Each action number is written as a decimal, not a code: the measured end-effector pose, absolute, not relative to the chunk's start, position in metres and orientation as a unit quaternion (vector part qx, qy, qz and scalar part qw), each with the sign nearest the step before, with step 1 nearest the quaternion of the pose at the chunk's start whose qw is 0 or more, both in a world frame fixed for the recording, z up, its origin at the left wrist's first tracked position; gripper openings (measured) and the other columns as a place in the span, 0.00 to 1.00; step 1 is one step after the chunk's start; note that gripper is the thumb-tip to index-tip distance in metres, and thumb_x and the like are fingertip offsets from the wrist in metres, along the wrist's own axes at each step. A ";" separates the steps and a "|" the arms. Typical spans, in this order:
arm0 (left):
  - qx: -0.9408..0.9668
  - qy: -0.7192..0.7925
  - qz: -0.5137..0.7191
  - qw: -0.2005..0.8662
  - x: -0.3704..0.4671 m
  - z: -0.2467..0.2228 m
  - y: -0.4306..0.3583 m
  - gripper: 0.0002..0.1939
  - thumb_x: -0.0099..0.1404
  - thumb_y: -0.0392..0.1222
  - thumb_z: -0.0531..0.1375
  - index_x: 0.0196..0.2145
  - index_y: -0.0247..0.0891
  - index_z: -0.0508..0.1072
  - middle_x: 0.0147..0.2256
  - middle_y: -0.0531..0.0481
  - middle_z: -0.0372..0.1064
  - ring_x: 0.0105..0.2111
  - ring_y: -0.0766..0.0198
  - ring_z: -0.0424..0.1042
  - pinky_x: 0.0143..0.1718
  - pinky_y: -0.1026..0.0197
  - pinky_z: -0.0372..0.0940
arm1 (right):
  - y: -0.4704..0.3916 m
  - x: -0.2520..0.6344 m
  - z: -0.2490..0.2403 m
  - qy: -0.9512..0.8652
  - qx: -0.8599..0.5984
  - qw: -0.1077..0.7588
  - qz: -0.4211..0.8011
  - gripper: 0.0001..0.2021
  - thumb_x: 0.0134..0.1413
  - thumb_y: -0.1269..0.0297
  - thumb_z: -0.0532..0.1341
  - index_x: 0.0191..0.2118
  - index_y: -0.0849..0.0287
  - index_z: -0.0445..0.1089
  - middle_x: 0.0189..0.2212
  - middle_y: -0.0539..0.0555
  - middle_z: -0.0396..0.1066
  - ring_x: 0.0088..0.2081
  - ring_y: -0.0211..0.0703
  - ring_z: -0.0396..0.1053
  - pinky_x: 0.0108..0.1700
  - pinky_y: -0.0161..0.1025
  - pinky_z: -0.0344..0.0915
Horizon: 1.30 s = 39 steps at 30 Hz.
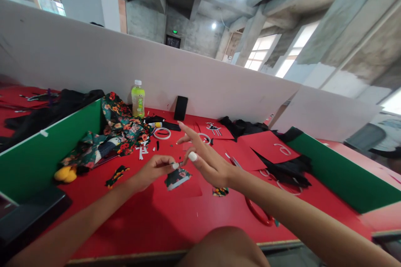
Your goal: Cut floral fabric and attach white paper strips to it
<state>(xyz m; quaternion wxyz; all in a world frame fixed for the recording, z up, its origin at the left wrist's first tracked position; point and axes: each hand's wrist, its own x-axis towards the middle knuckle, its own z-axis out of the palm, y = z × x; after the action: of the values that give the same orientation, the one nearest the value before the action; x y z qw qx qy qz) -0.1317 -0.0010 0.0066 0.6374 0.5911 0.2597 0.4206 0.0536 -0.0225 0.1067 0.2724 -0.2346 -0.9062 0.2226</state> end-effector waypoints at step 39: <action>0.556 0.229 0.470 0.646 -0.129 0.008 -0.008 0.18 0.51 0.52 0.65 0.21 0.33 0.71 0.21 0.53 0.64 0.21 0.69 0.63 0.25 0.64 0.58 | 0.002 0.036 0.095 -0.657 -0.264 0.463 0.533 0.30 0.54 0.49 0.53 0.60 0.49 0.48 0.24 0.45 0.61 0.20 0.38 0.64 0.25 0.39 0.65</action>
<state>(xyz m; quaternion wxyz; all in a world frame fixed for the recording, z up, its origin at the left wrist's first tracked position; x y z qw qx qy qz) -0.1293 -0.0083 0.0082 0.6461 0.5561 0.2293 0.4698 0.0357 0.0025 0.0947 0.4632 -0.2643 -0.6569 0.5330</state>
